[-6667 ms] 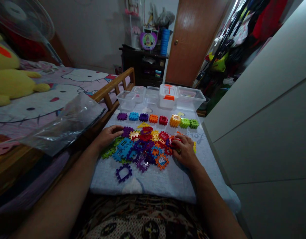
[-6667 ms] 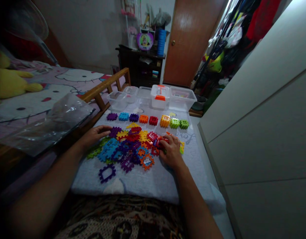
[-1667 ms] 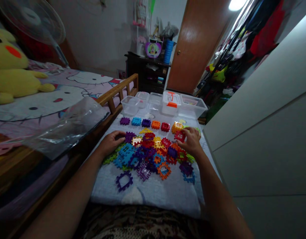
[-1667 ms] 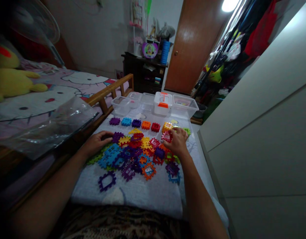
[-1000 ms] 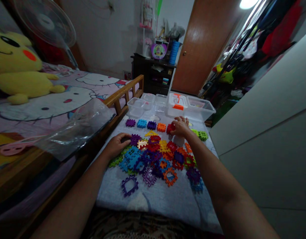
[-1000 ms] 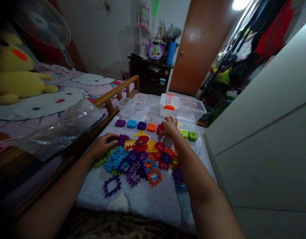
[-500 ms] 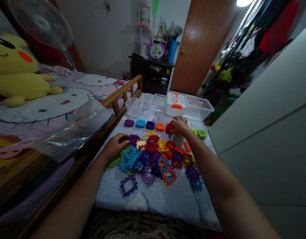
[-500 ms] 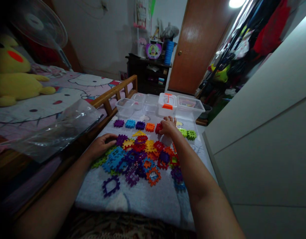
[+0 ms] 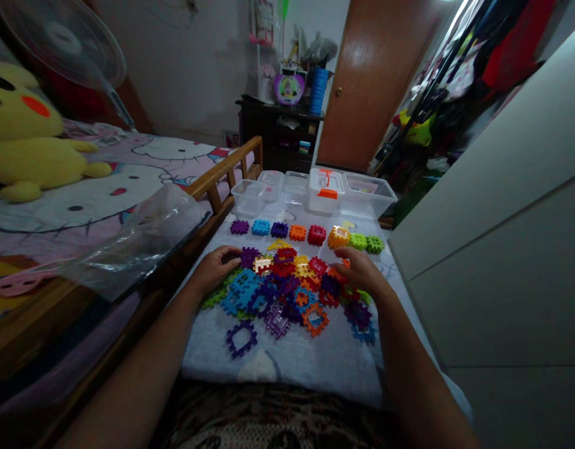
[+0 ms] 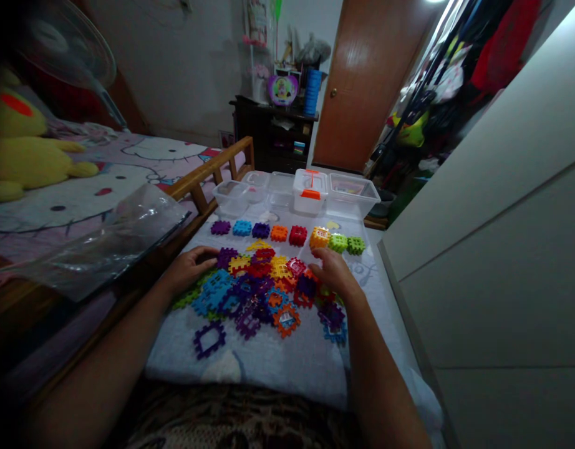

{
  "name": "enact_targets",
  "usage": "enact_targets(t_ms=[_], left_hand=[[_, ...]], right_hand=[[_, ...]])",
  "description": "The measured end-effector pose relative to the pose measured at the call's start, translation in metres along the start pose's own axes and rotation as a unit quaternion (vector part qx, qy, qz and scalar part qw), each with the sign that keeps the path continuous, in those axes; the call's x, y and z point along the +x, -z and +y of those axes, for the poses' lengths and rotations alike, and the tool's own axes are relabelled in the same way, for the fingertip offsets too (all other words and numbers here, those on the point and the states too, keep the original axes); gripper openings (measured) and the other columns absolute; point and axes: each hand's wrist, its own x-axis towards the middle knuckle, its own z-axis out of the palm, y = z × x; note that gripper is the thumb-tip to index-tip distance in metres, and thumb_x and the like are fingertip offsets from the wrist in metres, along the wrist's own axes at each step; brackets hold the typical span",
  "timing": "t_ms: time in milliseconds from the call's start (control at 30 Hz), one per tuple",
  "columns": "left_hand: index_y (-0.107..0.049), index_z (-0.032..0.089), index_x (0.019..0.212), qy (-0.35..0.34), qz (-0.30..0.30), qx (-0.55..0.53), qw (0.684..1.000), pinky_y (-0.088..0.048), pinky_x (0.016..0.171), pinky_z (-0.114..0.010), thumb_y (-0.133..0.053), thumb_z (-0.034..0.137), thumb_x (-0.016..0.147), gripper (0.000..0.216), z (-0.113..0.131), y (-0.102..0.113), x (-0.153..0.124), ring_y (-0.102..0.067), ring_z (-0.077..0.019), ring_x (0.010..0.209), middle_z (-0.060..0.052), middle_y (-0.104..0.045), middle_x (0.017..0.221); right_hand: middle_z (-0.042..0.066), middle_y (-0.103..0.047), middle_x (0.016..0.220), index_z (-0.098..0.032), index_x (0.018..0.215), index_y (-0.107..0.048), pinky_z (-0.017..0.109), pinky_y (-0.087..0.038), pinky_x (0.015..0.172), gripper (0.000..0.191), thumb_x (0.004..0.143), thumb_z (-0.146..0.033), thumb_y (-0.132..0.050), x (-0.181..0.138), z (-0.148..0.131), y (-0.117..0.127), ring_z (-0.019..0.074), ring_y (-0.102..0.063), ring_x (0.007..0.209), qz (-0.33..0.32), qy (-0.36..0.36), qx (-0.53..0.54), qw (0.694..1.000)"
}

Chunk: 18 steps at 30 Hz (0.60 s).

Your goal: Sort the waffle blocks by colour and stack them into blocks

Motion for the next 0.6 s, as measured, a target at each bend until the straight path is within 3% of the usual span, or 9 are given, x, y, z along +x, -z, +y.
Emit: enact_targets(t_ms=[133, 300, 600], left_hand=[[-0.072, 0.018, 0.102, 0.000, 0.003, 0.000, 1.000, -0.052, 0.096, -0.039, -0.069, 0.062, 0.067, 0.057, -0.001, 0.000, 0.000, -0.068, -0.0283, 0.100, -0.008, -0.074, 0.106], [-0.071, 0.018, 0.102, 0.007, 0.006, 0.009, 1.000, -0.051, 0.097, -0.040, -0.068, 0.061, 0.067, 0.055, 0.001, 0.000, 0.000, -0.068, -0.0284, 0.099, -0.008, -0.074, 0.106], [-0.071, 0.018, 0.101, 0.014, 0.002, 0.007, 1.000, -0.053, 0.095, -0.040, -0.070, 0.064, 0.064, 0.059, 0.005, 0.001, 0.000, -0.068, -0.0293, 0.099, -0.008, -0.074, 0.105]], right_hand=[[0.011, -0.070, 0.117, -0.018, 0.115, -0.069, 0.034, -0.045, 0.095, 0.030, 0.092, -0.034, -0.057, -0.005, -0.005, -0.020, 0.0245, -0.062, 0.109, -0.012, -0.008, -0.032, 0.999], [0.013, -0.069, 0.112, -0.016, 0.116, -0.066, 0.034, -0.043, 0.092, 0.039, 0.089, -0.043, -0.061, 0.001, -0.024, -0.035, 0.0265, -0.060, 0.105, -0.012, 0.013, -0.078, 0.997], [0.007, -0.073, 0.101, -0.019, 0.098, -0.072, 0.029, -0.042, 0.085, 0.021, 0.087, -0.027, -0.057, -0.003, -0.022, -0.035, 0.0211, -0.063, 0.092, -0.016, 0.038, -0.040, 0.998]])
